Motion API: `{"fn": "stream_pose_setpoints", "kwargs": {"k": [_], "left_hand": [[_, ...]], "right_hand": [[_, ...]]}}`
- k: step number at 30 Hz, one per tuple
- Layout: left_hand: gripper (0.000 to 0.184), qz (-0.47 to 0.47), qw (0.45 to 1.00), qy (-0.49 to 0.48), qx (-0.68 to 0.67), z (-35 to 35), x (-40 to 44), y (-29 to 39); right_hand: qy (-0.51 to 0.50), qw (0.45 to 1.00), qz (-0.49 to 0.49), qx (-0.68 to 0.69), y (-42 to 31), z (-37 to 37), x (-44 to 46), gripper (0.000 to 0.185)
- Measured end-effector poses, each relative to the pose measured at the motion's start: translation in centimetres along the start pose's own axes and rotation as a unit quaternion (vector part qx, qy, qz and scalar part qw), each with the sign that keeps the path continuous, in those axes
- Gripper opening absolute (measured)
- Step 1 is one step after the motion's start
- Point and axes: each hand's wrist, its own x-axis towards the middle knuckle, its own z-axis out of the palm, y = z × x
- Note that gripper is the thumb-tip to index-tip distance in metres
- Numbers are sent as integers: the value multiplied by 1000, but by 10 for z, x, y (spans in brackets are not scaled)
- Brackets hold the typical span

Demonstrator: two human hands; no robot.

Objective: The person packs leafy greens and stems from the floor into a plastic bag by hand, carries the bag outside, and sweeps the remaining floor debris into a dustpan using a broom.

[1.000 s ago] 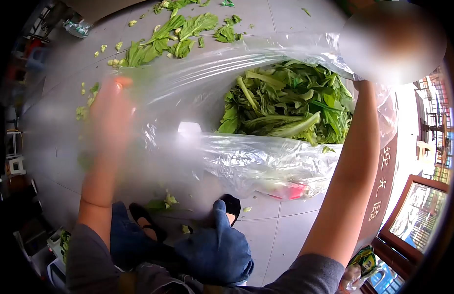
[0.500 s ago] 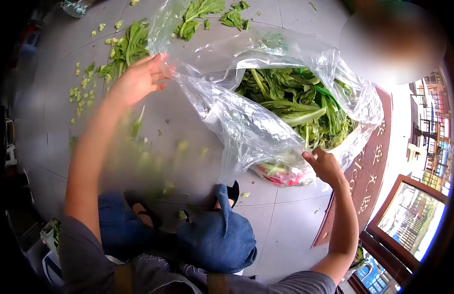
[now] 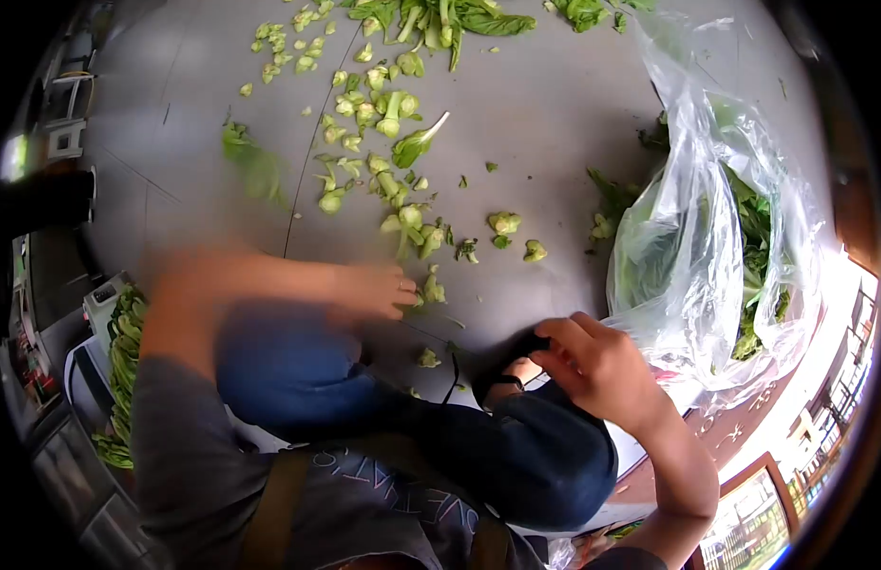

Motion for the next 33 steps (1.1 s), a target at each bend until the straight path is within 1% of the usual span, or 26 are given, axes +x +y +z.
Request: {"fn": "stream_pose_setpoints", "kwargs": {"k": [1, 3, 4, 5, 6, 7, 9, 10, 11, 12, 14, 16, 17, 18, 20, 22, 24, 25, 26, 27, 28, 29, 30, 31, 32, 33], "left_hand": [[12, 33, 999, -19, 18, 23, -5, 2], [15, 96, 993, -49, 49, 64, -1, 8], [14, 86, 994, -35, 65, 83, -2, 4], [13, 76, 993, -24, 81, 96, 0, -3], [13, 68, 993, -17, 97, 105, -1, -9], [11, 70, 991, 9, 111, 106, -2, -18], [15, 43, 989, 40, 136, 87, -4, -38], [19, 18, 988, 42, 145, 70, -9, -46], [22, -14, 985, 102, 136, 71, -12, -60], [25, -45, 978, 161, 127, 72, -16, -76], [24, -101, 963, 183, 172, 48, -28, -103], [22, -198, 937, 215, 191, 21, -45, -134], [22, -276, 916, 230, 177, 1, -54, -140], [22, -354, 888, 244, 161, -18, -63, -146], [28, -438, 824, 292, 209, -33, -80, -164], [40, -462, 757, 399, 232, -53, -104, -159], [53, -505, 650, 548, 149, -53, -135, -157], [58, -551, 566, 604, 106, -43, -155, -154], [61, -627, 468, 611, 117, -23, -181, -156], [67, -715, 366, 589, 89, 4, -212, -158], [70, -769, 297, 566, -3, 33, -244, -158], [73, -809, 223, 535, -98, 51, -265, -153], [75, -807, 221, 536, -109, 48, -265, -143], [77, -805, 221, 537, -122, 38, -260, -132], [80, -803, 220, 537, -135, 25, -253, -124], [82, -803, 243, 512, -182, 2, -246, -122]], "right_hand": [[-47, 999, 2, 5, 18, 24, 21, 17], [-222, 965, 3, -141, 72, 80, 48, 17], [-389, 895, 15, -220, 83, 114, 63, 21], [-486, 849, 34, -204, 104, 161, 64, 30], [-548, 817, 8, -178, 107, 200, 63, 35], [-538, 827, -132, -96, 144, 260, 49, 44], [-555, 805, -156, -139, 120, 318, 45, 52], [-566, 804, -68, -169, 91, 324, 48, 53], [-525, 830, -23, -189, 73, 337, 46, 38], [-425, 889, -3, -169, 79, 363, 31, 35], [-269, 942, -88, -180, 86, 376, 29, 32], [-210, 958, -91, -172, 96, 344, 69, 28], [-49, 977, -111, -176, 106, 328, 91, 26], [34, 971, -82, -220, 109, 301, 120, 28], [203, 942, -84, -253, 109, 228, 176, 33], [382, 913, 47, -137, 95, 175, 197, 38], [546, 806, 230, 17, 99, 158, 185, 44], [567, 763, 309, 3, 115, 164, 168, 47], [584, 716, 383, -8, 138, 177, 149, 49], [568, 693, 430, 114, 155, 189, 132, 51], [538, 659, 470, 233, 164, 196, 125, 53], [535, 635, 457, 318, 157, 197, 134, 53], [525, 606, 444, 401, 147, 199, 145, 54], [541, 635, 385, 395, 141, 198, 167, 54], [515, 675, 348, 398, 127, 188, 194, 55], [484, 742, 308, 346, 126, 185, 220, 56]]}}
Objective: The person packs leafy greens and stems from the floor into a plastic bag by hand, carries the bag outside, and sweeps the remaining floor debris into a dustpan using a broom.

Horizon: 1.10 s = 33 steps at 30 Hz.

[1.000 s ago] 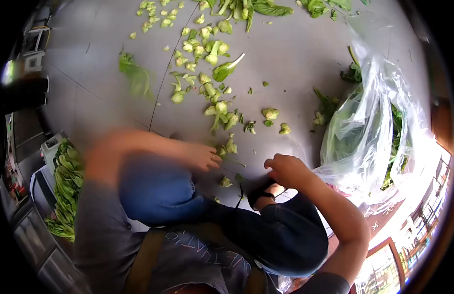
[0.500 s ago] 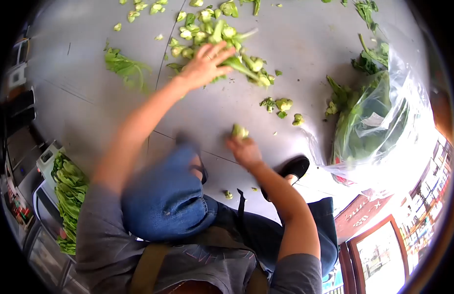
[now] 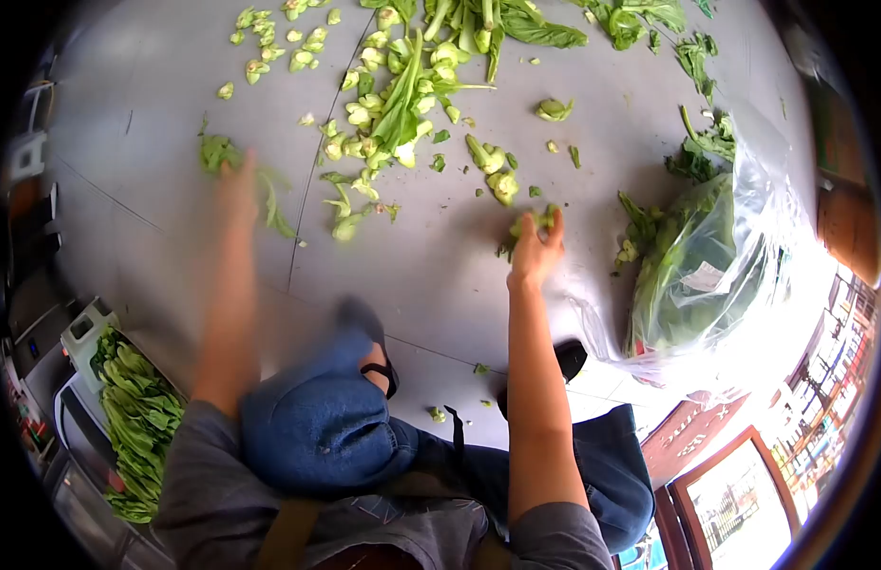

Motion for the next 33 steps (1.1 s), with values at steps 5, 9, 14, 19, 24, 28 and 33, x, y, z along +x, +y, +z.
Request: {"fn": "stream_pose_setpoints", "kwargs": {"k": [5, 9, 14, 19, 24, 28, 33], "left_hand": [[66, 139, 923, -321, -158, 44, -19, 56], [66, 204, 922, -283, -168, 24, -65, 76], [66, 117, 992, 41, -34, 23, 1, -78], [59, 9, 991, -21, -128, -7, -33, -50], [64, -3, 996, -68, 62, 2, -28, -24], [73, -3, 990, -99, -106, 37, -43, -8], [85, -92, 878, -287, -372, 70, -84, 87]], "right_hand": [[-238, 969, 18, 67, -95, 76, -17, 59], [-89, 993, -66, 32, -105, 40, 37, 60], [51, 982, -108, -148, -126, -3, 155, 66], [61, 917, -286, -271, -200, 88, 217, 88], [-50, 840, -256, -476, -248, 194, 170, 86], [-190, 726, -331, -572, -223, 231, 183, 74], [-233, 723, -363, -540, -180, 220, 153, 60]]}}
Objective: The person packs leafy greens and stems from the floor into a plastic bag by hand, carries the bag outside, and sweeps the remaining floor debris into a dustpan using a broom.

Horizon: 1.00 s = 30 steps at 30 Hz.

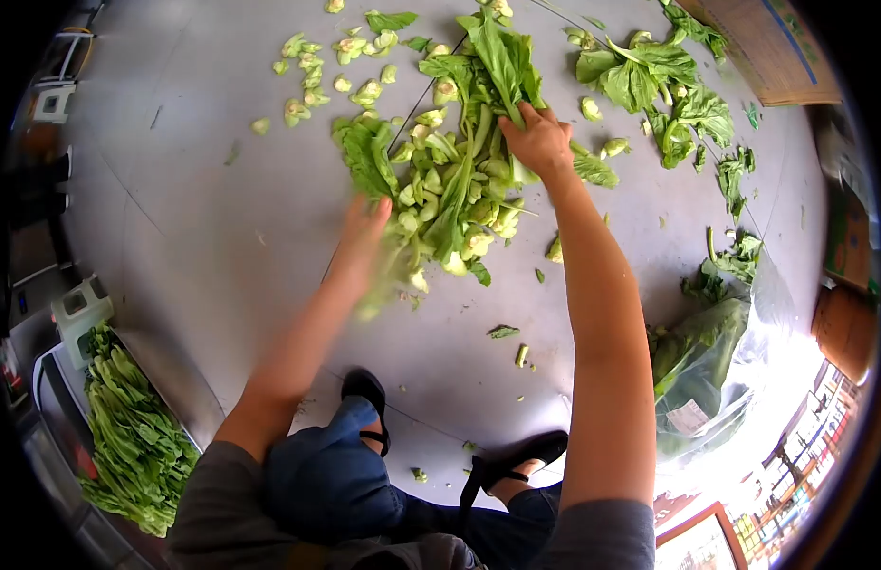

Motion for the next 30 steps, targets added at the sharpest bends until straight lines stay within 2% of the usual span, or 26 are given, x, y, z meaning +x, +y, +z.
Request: {"fn": "stream_pose_setpoints", "kwargs": {"k": [3, 6, 7, 8, 9, 10, 11, 12, 14, 15, 17, 18, 19, 20, 21, 22, 24, 26, 27, 28, 30], "left_hand": [[85, -96, 986, -118, -73, 39, -14, 30], [79, -126, 977, -132, -110, 61, -12, 17], [73, -2, 974, -206, -99, 60, -9, 4], [71, -50, 961, -231, -146, 58, -6, -10], [68, -96, 943, -254, -191, 55, -9, -13], [66, -140, 922, -275, -235, 53, -11, -16], [58, -171, 926, -246, -231, 51, -17, -22], [57, -163, 929, -233, -236, 48, -25, -27], [53, -146, 935, -213, -243, 49, -38, -34], [49, -116, 947, -200, -224, 53, -57, -20], [49, 50, 966, -203, -154, 61, -97, 3], [48, 45, 957, -216, -188, 70, -102, 8], [47, 38, 947, -228, -223, 80, -115, 22], [36, 62, 953, -223, -198, 89, -134, 32], [36, 85, 951, -231, -186, 100, -164, 55], [37, 110, 941, -261, -184, 110, -185, 68], [40, 161, 921, -298, -195, 138, -238, 96], [38, 212, 875, -377, -219, 172, -292, 115], [37, 245, 848, -419, -212, 190, -314, 118], [36, 279, 820, -456, -205, 210, -335, 119], [40, 321, 773, -511, -195, 249, -378, 113]], "right_hand": [[-65, 997, -7, 45, -28, -4, -52, 77], [-125, 979, 19, 160, -48, 5, -100, 87], [-151, 943, 78, 285, -50, 14, -112, 86], [-174, 888, 132, 404, -51, 21, -123, 86], [-220, 764, 190, 576, -59, 16, -138, 86], [-210, 742, 212, 600, -60, 25, -146, 84], [-193, 713, 225, 635, -63, 25, -158, 82], [-175, 682, 240, 668, -72, 21, -174, 79], [-103, 707, 230, 660, -80, 16, -198, 76], [-31, 732, 243, 636, -85, 13, -206, 65], [5, 693, 156, 704, -87, -11, -224, 58], [26, 671, 112, 732, -86, -27, -232, 55], [62, 695, 110, 708, -86, -50, -241, 46], [68, 690, 68, 717, -84, -75, -254, 43], [120, 710, 54, 692, -79, -91, -262, 41], [173, 726, 40, 664, -69, -108, -268, 39], [202, 708, -46, 676, -55, -169, -301, 38], [295, 681, -107, 662, -34, -215, -332, 33], [306, 671, -128, 663, -24, -244, -358, 26], [342, 678, -145, 634, -8, -266, -379, 21], [421, 664, -170, 594, 31, -296, -413, 22]]}}
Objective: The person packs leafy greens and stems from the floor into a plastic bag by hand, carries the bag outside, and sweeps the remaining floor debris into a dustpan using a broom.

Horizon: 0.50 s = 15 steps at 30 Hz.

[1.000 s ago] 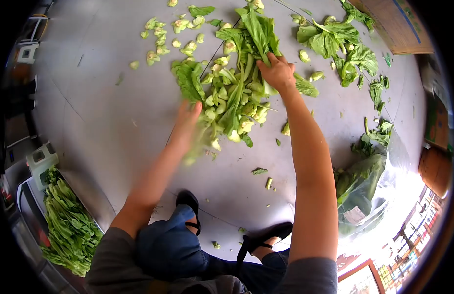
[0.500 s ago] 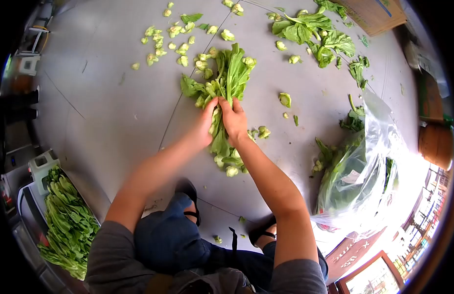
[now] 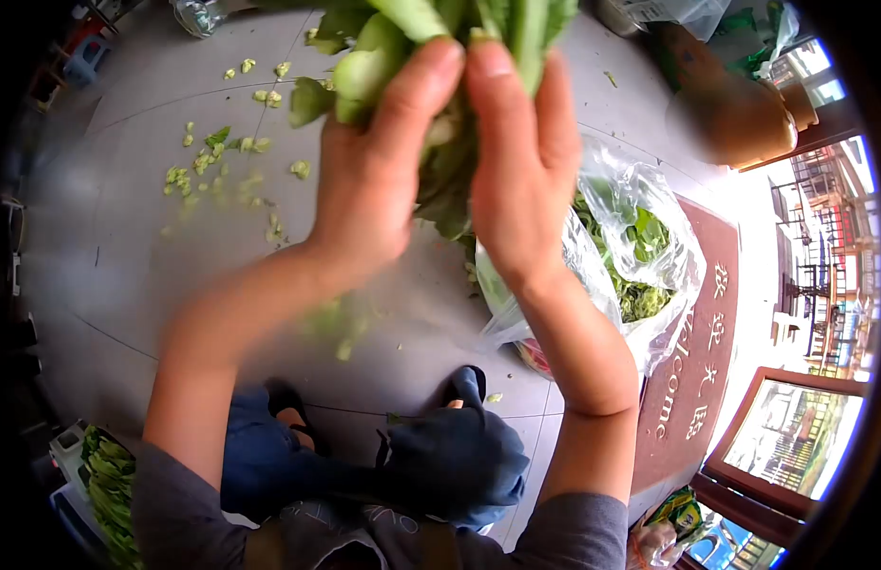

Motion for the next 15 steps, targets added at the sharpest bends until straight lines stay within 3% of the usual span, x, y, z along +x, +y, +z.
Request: {"fn": "stream_pose_setpoints", "kwargs": {"k": [1, 3, 5, 6, 7, 8, 10, 11, 12, 14, 15], "left_hand": [[41, 57, 996, -20, 62, 23, 2, -20], [46, 141, 980, -47, 130, 61, 1, -67], [52, 147, 972, -78, 165, 83, -7, -112], [54, 125, 968, -101, 194, 88, -12, -135], [57, 130, 956, -116, 236, 92, -20, -166], [60, 134, 942, -129, 278, 90, -27, -198], [67, 6, 854, -263, 450, 70, -43, -249], [65, -13, 756, -314, 574, 57, -48, -257], [64, -31, 635, -360, 683, 41, -53, -257], [51, -40, 536, -511, 670, 13, -46, -253], [43, -104, 540, -531, 645, 6, -40, -252]], "right_hand": [[-4, 998, -53, -31, -9, -34, 8, 25], [45, 996, -64, -52, -23, -80, 4, 37], [86, 989, -70, -95, -27, -130, -4, 46], [84, 974, -94, -187, -17, -161, -15, 46], [95, 975, -87, -179, -3, -191, -25, 44], [148, 951, -62, -266, 11, -218, -41, 43], [160, 828, -100, -529, 59, -299, -78, 37], [135, 765, -149, -612, 70, -311, -89, 36], [130, 727, -123, -663, 94, -340, -106, 39], [169, 758, 2, -630, 122, -381, -134, 39], [171, 767, 9, -619, 124, -386, -138, 39]]}}
